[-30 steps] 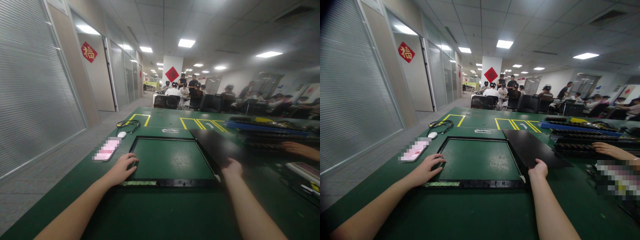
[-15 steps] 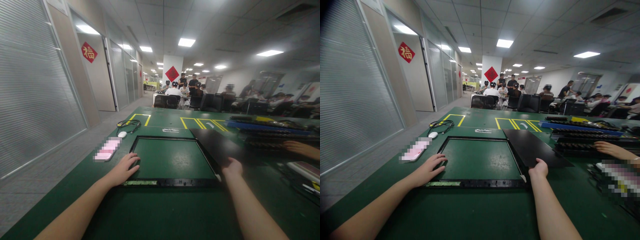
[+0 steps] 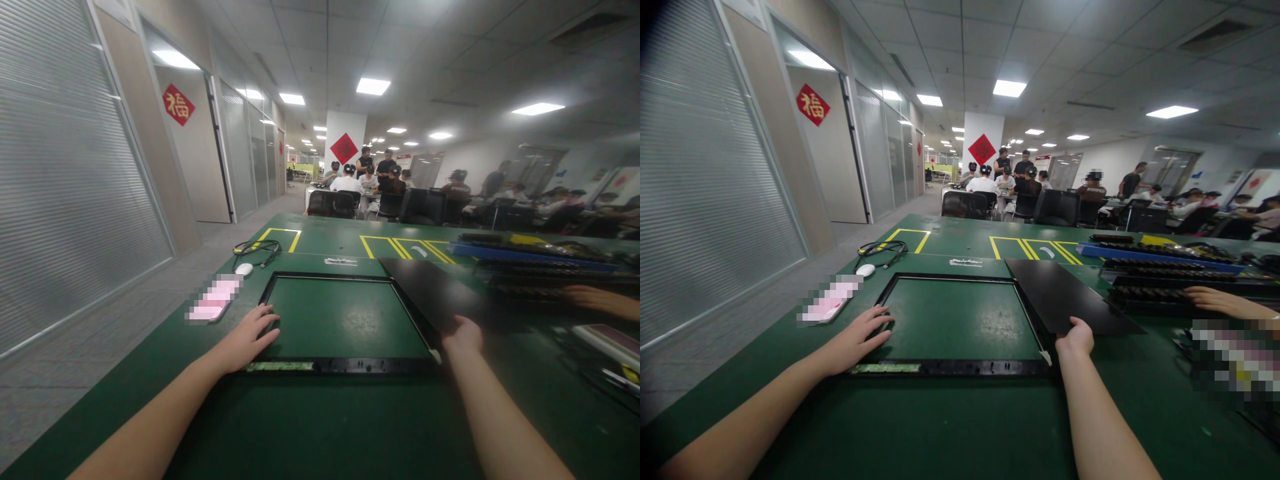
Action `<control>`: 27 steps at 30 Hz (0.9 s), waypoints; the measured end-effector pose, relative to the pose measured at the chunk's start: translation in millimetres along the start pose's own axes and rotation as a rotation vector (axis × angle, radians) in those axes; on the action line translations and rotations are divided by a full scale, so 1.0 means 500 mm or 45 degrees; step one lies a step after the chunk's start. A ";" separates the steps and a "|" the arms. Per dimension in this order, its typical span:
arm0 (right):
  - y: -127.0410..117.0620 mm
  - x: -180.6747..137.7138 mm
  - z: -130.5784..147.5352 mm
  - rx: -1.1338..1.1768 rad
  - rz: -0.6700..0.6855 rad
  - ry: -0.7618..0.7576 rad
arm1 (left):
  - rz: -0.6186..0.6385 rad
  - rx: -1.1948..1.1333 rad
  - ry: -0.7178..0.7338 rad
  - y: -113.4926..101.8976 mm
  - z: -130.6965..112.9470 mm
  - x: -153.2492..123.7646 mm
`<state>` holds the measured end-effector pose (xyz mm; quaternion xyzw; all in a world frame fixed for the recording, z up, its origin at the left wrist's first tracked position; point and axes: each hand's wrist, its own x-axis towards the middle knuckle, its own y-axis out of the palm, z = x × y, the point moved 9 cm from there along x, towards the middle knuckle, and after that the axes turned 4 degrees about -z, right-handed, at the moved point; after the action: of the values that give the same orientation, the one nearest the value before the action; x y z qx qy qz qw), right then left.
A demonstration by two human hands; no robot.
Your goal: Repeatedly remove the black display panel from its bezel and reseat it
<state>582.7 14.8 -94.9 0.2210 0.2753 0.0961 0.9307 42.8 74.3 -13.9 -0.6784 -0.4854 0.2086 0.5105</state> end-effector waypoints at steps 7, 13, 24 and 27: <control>0.006 0.004 -0.001 0.000 0.056 0.000 | -0.024 -0.016 0.004 -0.008 -0.003 0.000; 0.006 0.012 0.000 -0.010 0.090 -0.034 | -0.171 0.081 0.062 -0.043 -0.023 -0.002; 0.020 0.009 0.005 0.006 0.169 -0.041 | 0.047 0.039 0.205 -0.007 -0.079 -0.014; 0.024 0.006 0.006 0.016 0.210 -0.042 | 0.057 0.041 0.212 -0.004 -0.081 -0.015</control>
<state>586.1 25.3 -88.2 0.2506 0.2412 0.1670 0.9226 70.0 47.9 1.9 -0.6957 -0.4227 0.1706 0.5552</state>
